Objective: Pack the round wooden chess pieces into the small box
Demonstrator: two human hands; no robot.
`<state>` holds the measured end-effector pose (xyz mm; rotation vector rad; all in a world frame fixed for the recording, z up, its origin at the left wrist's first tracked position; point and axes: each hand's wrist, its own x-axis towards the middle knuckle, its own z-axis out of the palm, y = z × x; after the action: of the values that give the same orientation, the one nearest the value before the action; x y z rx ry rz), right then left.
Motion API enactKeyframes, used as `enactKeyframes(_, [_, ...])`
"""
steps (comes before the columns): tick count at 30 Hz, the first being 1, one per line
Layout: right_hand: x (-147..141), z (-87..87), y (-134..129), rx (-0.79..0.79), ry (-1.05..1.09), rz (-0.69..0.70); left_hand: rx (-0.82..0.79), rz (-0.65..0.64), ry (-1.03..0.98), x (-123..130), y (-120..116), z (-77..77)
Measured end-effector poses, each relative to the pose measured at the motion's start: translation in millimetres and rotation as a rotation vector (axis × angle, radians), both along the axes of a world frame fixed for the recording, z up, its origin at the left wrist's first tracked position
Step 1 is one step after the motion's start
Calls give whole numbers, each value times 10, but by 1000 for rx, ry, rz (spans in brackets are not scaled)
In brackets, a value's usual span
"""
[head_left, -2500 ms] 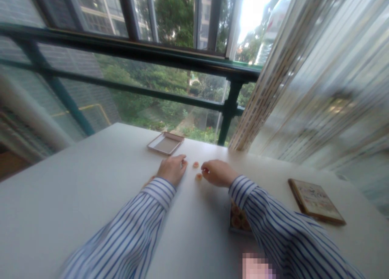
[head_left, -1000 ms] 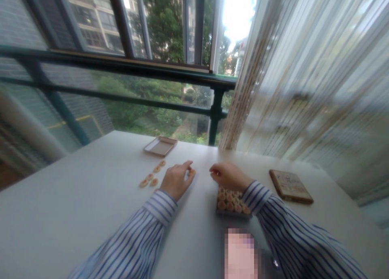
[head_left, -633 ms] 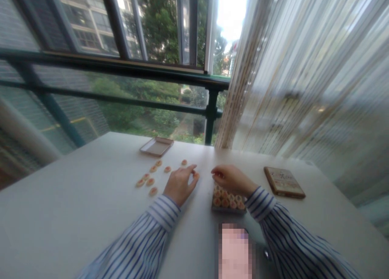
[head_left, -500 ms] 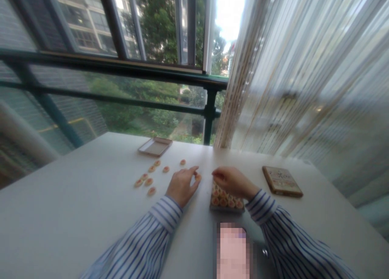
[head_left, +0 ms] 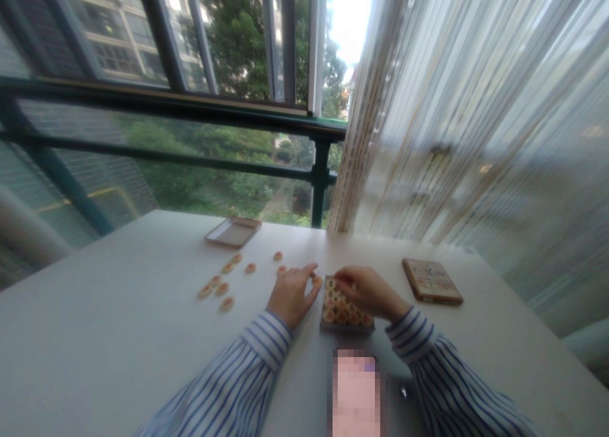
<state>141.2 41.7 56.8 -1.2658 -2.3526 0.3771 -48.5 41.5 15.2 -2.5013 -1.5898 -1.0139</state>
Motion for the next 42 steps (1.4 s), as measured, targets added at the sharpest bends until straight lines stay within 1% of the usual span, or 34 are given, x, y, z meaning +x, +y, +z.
enactKeyframes(12, [88, -66, -32, 25, 117, -34, 51, -71, -103, 163, 7, -113])
enactKeyframes(22, [117, -94, -21, -10, 164, -42, 88, -81, -151, 199, -16, -199])
enactKeyframes(27, [129, -74, -10, -37, 169, -24, 155, -107, -156, 184, -86, -212])
enactKeyframes(31, [126, -55, -27, -80, 170, 20, 211, -116, -157, 181, -121, -244])
enactKeyframes(42, [87, -77, -69, -167, 172, 74, 192, -146, -180, 196, -152, -278])
